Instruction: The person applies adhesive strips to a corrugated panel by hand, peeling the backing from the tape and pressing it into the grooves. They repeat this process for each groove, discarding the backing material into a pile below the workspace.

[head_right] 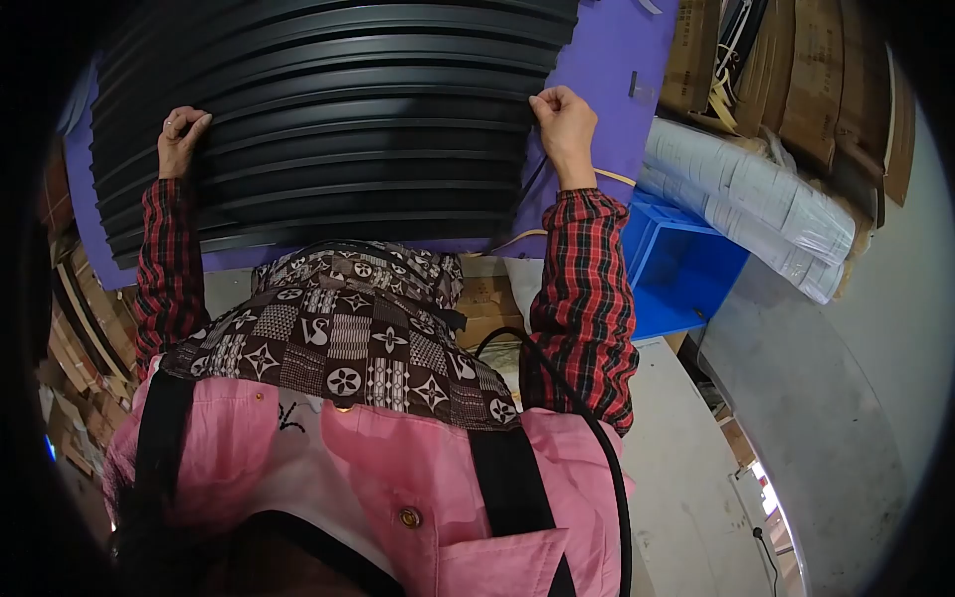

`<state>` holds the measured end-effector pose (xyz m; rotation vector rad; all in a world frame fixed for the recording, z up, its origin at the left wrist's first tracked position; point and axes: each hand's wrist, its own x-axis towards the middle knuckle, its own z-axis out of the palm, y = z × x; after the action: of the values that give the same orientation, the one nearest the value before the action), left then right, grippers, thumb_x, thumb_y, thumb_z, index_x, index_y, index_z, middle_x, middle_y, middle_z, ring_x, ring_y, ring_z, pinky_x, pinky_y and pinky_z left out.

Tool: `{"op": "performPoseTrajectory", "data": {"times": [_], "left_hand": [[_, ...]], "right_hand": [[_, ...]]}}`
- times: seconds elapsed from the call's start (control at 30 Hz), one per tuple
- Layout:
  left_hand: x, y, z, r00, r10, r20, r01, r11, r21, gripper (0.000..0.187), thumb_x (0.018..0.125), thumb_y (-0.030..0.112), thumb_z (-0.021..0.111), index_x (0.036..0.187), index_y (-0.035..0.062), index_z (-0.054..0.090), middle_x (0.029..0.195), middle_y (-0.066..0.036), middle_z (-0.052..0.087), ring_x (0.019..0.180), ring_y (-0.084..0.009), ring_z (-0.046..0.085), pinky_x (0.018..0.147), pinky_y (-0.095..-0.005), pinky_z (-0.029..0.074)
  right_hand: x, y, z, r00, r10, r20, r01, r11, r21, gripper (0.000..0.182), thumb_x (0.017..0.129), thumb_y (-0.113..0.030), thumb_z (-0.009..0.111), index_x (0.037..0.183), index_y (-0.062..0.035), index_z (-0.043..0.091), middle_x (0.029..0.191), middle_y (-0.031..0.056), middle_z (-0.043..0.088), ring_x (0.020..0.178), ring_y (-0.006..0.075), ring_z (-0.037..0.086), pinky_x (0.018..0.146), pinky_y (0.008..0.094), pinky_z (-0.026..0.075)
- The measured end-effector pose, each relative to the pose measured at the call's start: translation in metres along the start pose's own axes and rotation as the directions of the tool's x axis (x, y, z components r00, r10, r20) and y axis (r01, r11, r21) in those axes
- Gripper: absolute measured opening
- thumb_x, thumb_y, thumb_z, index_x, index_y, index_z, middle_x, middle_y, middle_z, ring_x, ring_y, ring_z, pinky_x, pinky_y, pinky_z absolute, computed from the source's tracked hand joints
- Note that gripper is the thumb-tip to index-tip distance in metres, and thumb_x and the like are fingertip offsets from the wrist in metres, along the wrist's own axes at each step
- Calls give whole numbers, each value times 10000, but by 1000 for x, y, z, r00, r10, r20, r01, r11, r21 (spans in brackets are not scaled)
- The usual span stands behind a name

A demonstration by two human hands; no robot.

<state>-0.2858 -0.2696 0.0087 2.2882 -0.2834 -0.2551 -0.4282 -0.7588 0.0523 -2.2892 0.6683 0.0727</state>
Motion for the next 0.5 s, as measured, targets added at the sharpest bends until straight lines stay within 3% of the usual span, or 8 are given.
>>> {"op": "performPoseTrajectory", "data": {"times": [0.1, 0.2, 0.27, 0.3, 0.33, 0.4, 0.43, 0.5], "left_hand": [[1, 7, -2, 999, -39, 4, 39, 999, -24, 129, 675, 166, 648, 760, 76, 612, 812, -9, 515, 856, -141, 445, 771, -262, 354], [7, 38, 0, 989, -136, 50, 127, 981, 147, 135, 679, 159, 638, 775, 68, 609, 813, -24, 528, 842, -165, 467, 754, -280, 371], [16, 81, 22, 983, 176, 57, -185, 933, 309, 138, 689, 150, 615, 784, 52, 600, 795, -54, 539, 800, -202, 498, 727, -296, 390], [21, 123, 48, 945, 317, 83, -328, 916, 232, 130, 699, 139, 586, 789, 45, 592, 780, -84, 543, 765, -233, 515, 695, -315, 403], [24, 156, 83, 897, 425, 125, -438, 892, 112, 137, 708, 142, 569, 801, 43, 587, 762, -95, 539, 757, -241, 514, 679, -319, 407], [22, 209, 163, 816, 549, 184, -543, 835, -84, 114, 720, 104, 549, 809, 37, 571, 772, -93, 532, 748, -248, 511, 660, -316, 408], [21, 224, 204, 774, 628, 77, -622, 778, -91, 112, 712, 96, 551, 809, 44, 568, 762, -89, 528, 719, -255, 511, 638, -323, 410], [15, 253, 258, 828, 558, 56, -558, 830, -5, 123, 705, 132, 562, 808, 68, 580, 755, -62, 537, 777, -227, 496, 673, -326, 380]], "right_hand": [[4, 2, 1, 999, -20, 27, 23, 995, -97, 126, 667, -118, 617, 710, -10, 568, 586, 85, 551, 527, 167, 529, 523, 263, 415], [9, 3, 1, 991, -135, 23, 137, 959, -249, 149, 655, -117, 623, 743, -11, 566, 603, 96, 557, 529, 182, 536, 526, 274, 420], [8, 4, 0, 999, -53, 11, 54, 989, -134, 175, 647, -113, 629, 778, -16, 565, 614, 96, 559, 543, 197, 543, 535, 285, 427], [9, 9, 0, 999, -49, 4, 49, 990, -133, 175, 647, -113, 629, 778, -16, 565, 614, 96, 559, 543, 197, 543, 535, 285, 427], [12, 17, 1, 997, -45, 70, 45, 999, -2, 182, 644, -112, 632, 783, -16, 565, 617, 96, 559, 553, 209, 545, 544, 291, 431], [15, 25, 1, 990, -59, 129, 42, 990, 133, 189, 640, -111, 635, 788, -17, 565, 620, 96, 559, 563, 221, 547, 552, 297, 434], [12, 27, 1, 990, -5, 143, -28, 973, 231, 184, 659, -103, 620, 817, -27, 560, 634, 92, 566, 577, 197, 556, 548, 280, 433], [9, 24, 1, 987, 36, 158, -88, 939, 331, 183, 678, -94, 605, 845, -38, 554, 648, 89, 572, 590, 173, 564, 543, 263, 431]]}}
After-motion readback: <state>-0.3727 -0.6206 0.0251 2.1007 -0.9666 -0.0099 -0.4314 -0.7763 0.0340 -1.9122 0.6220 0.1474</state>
